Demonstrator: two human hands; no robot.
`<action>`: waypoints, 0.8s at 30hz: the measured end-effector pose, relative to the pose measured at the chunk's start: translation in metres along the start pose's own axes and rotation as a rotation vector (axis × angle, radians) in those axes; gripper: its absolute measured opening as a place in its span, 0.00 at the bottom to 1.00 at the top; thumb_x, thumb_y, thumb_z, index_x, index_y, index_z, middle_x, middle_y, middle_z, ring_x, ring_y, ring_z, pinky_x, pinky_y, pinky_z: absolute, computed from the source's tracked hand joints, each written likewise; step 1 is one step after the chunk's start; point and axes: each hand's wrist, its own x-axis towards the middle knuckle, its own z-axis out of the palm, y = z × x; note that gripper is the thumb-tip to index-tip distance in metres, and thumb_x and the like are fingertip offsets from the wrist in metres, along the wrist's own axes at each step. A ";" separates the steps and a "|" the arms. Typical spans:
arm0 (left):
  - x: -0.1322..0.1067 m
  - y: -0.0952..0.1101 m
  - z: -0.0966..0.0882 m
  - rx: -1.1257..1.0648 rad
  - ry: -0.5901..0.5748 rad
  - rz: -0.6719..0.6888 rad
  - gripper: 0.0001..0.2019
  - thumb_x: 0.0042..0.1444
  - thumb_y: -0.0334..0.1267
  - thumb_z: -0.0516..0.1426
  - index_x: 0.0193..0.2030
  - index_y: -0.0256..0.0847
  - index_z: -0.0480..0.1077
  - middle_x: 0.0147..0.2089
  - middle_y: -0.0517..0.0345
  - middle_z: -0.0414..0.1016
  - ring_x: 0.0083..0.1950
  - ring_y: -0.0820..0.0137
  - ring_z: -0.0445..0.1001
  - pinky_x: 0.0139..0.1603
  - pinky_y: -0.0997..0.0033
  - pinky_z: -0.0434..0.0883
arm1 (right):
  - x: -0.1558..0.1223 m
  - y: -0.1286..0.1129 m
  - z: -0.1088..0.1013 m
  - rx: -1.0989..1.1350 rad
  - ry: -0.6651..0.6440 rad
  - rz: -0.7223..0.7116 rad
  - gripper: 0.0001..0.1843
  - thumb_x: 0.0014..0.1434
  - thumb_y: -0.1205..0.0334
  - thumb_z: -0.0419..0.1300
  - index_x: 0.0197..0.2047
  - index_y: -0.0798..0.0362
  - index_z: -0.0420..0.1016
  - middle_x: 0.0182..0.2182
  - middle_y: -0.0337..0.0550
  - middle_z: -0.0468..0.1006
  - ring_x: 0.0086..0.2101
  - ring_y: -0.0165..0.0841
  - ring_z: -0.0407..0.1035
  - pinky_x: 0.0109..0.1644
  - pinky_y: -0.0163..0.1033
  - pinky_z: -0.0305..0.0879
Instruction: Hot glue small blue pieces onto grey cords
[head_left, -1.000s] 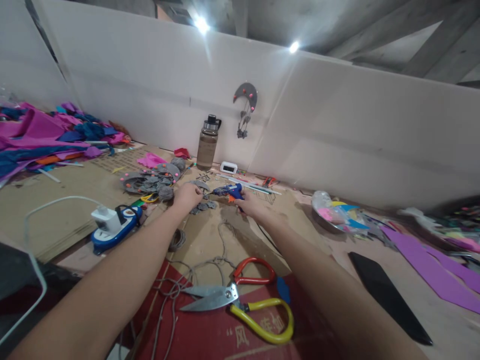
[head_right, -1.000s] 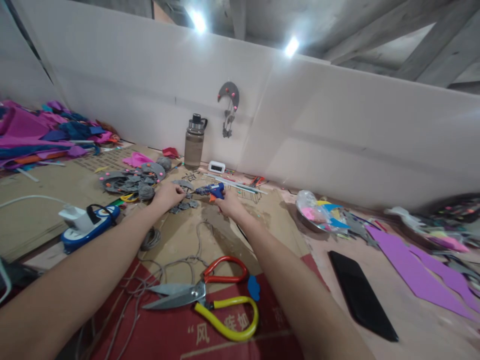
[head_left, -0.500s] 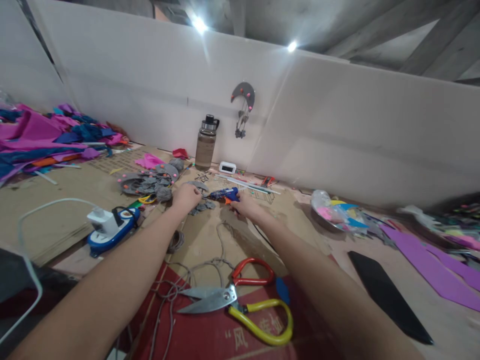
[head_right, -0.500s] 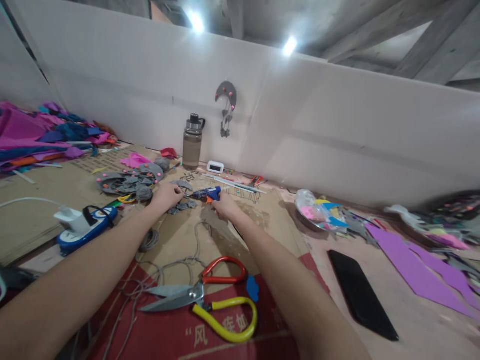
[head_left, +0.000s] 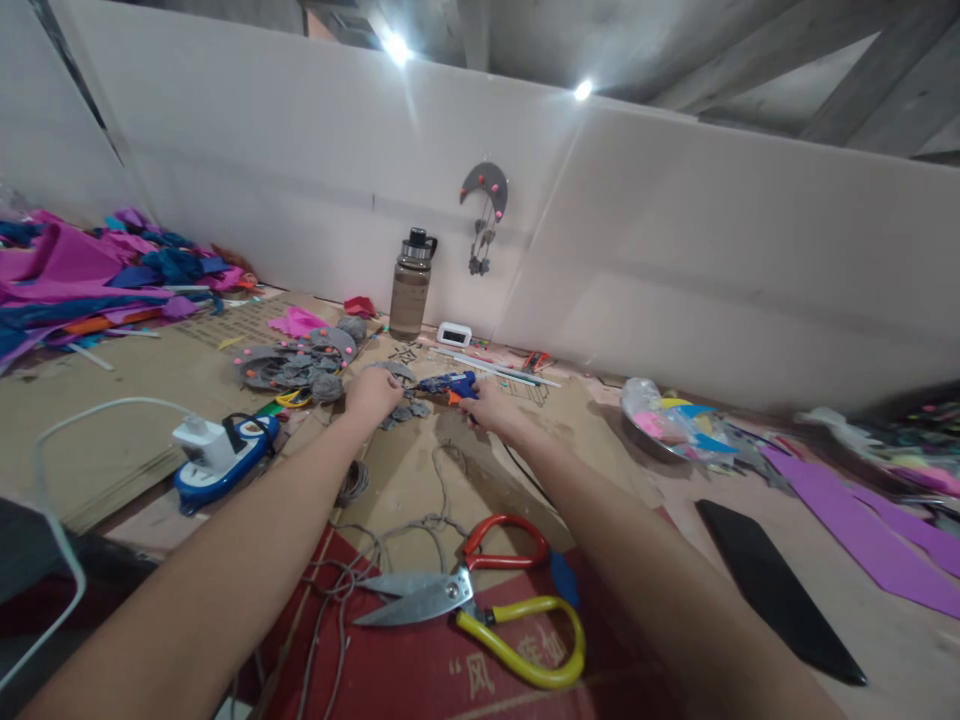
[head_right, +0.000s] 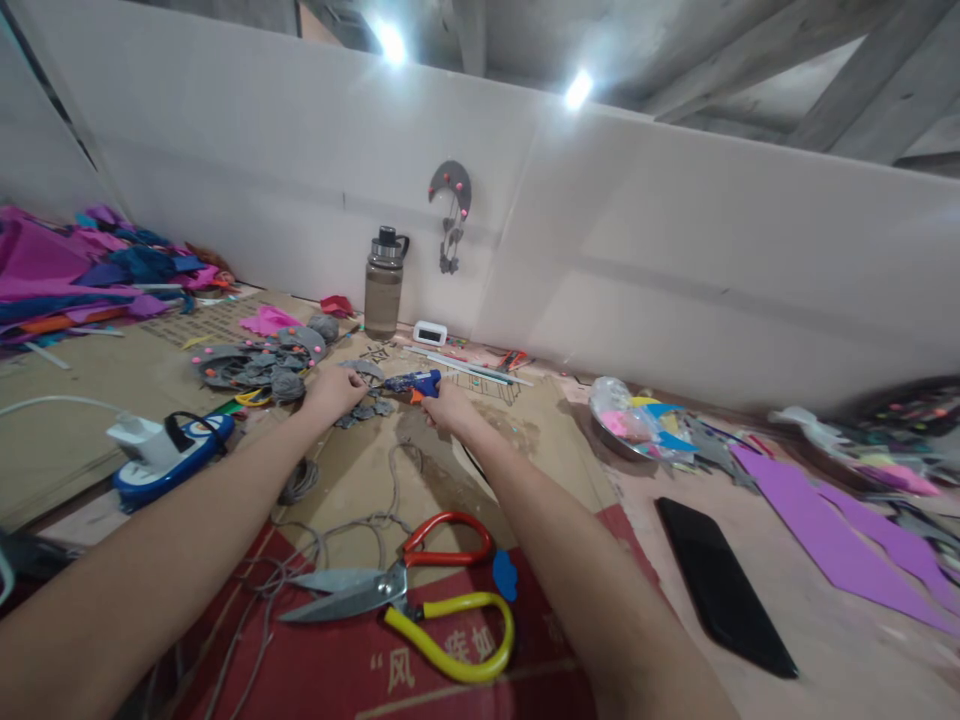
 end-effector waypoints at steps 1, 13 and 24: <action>0.000 0.000 0.000 0.004 0.004 0.013 0.11 0.49 0.40 0.54 0.32 0.42 0.77 0.36 0.52 0.78 0.39 0.62 0.73 0.41 0.67 0.67 | 0.000 -0.002 0.002 0.004 0.005 0.004 0.06 0.54 0.68 0.56 0.36 0.54 0.63 0.17 0.33 0.68 0.15 0.23 0.61 0.17 0.27 0.52; 0.003 -0.002 0.002 -0.018 -0.008 0.014 0.10 0.47 0.42 0.56 0.31 0.44 0.78 0.36 0.54 0.79 0.40 0.62 0.74 0.39 0.69 0.68 | 0.000 0.011 0.002 0.014 -0.002 0.018 0.08 0.53 0.67 0.57 0.37 0.53 0.61 0.19 0.33 0.69 0.13 0.22 0.59 0.17 0.27 0.52; 0.003 -0.002 0.001 -0.013 -0.014 0.007 0.11 0.47 0.42 0.55 0.31 0.43 0.78 0.36 0.52 0.79 0.40 0.61 0.75 0.39 0.69 0.68 | -0.005 0.006 0.002 0.031 0.041 -0.003 0.08 0.54 0.67 0.55 0.39 0.53 0.62 0.16 0.31 0.67 0.14 0.23 0.60 0.17 0.27 0.51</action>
